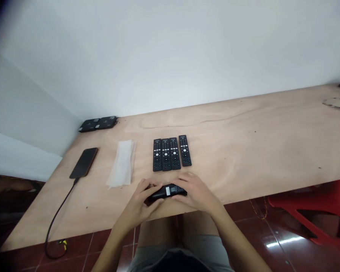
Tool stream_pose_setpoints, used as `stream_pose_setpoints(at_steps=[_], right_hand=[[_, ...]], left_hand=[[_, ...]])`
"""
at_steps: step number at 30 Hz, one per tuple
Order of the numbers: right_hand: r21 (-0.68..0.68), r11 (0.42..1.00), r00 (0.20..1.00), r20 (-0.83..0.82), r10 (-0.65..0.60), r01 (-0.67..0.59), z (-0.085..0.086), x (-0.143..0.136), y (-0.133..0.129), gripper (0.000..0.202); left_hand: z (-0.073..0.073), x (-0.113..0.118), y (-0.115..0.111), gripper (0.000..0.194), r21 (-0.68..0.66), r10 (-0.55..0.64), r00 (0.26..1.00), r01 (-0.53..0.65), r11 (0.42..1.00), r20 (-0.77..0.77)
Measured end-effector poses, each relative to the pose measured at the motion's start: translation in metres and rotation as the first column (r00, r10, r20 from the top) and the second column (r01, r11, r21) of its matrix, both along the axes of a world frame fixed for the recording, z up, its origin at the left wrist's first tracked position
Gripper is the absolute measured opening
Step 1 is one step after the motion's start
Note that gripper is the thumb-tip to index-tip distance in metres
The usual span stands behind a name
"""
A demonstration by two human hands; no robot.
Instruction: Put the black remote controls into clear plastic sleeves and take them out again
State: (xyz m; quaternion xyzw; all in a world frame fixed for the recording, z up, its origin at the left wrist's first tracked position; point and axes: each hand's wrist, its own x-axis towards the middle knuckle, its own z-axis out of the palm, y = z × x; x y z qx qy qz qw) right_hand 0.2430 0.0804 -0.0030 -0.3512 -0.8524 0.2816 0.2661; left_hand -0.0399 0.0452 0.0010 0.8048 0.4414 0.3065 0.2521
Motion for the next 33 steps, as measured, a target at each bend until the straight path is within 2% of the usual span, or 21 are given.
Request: stream_pose_setpoints(at_steps=[7, 10, 13, 17, 20, 22, 24, 27, 31, 33], right_hand=[[-0.023, 0.999, 0.993, -0.117, -0.029, 0.026, 0.002, 0.001, -0.001, 0.037], [-0.057, 0.998, 0.985, -0.167, -0.031, 0.022, 0.001, 0.004, -0.001, 0.03], [-0.08, 0.994, 0.982, -0.171, -0.081, 0.068, -0.001, 0.009, -0.001, 0.027], [-0.083, 0.984, 0.977, -0.134, -0.165, 0.155, -0.005, 0.017, -0.002, 0.024], [-0.063, 0.982, 0.972, -0.148, -0.183, 0.175, -0.008, 0.023, 0.0, 0.023], [-0.047, 0.977, 0.963, -0.162, -0.214, 0.209, -0.009, 0.026, 0.001, 0.02], [-0.023, 0.968, 0.956, -0.155, -0.251, 0.25, -0.009, 0.03, 0.001, 0.019], [0.033, 0.956, 0.953, -0.102, -0.287, 0.291, -0.01, 0.037, -0.001, 0.022], [0.104, 0.933, 0.939, -0.055, -0.34, 0.344, -0.014, 0.051, -0.004, 0.028], [0.127, 0.932, 0.941, -0.034, -0.338, 0.339, -0.017, 0.058, -0.005, 0.044]], left_hand=[[0.001, 0.002, -0.002, 0.044, -0.034, 0.019, 1.0, -0.019, 0.999, 0.014], [0.001, -0.005, -0.005, 0.039, -0.001, 0.072, 0.997, -0.072, 0.997, 0.042], [0.0, -0.028, -0.006, 0.046, 0.142, 0.202, 0.979, -0.206, 0.968, 0.037], [0.001, -0.073, -0.002, 0.05, 0.355, 0.431, 0.893, -0.365, 0.861, -0.128], [0.003, -0.097, 0.002, 0.035, 0.441, 0.512, 0.821, -0.374, 0.816, -0.253], [0.003, -0.104, 0.003, 0.02, 0.48, 0.523, 0.813, -0.363, 0.799, -0.257], [0.004, -0.102, 0.002, 0.012, 0.49, 0.524, 0.823, -0.371, 0.789, -0.22], [0.003, -0.083, -0.004, 0.01, 0.432, 0.496, 0.856, -0.396, 0.81, -0.146], [0.0, -0.036, -0.018, 0.011, 0.255, 0.441, 0.896, -0.415, 0.873, -0.053], [0.0, -0.012, -0.026, 0.014, 0.172, 0.396, 0.916, -0.381, 0.909, -0.065]])
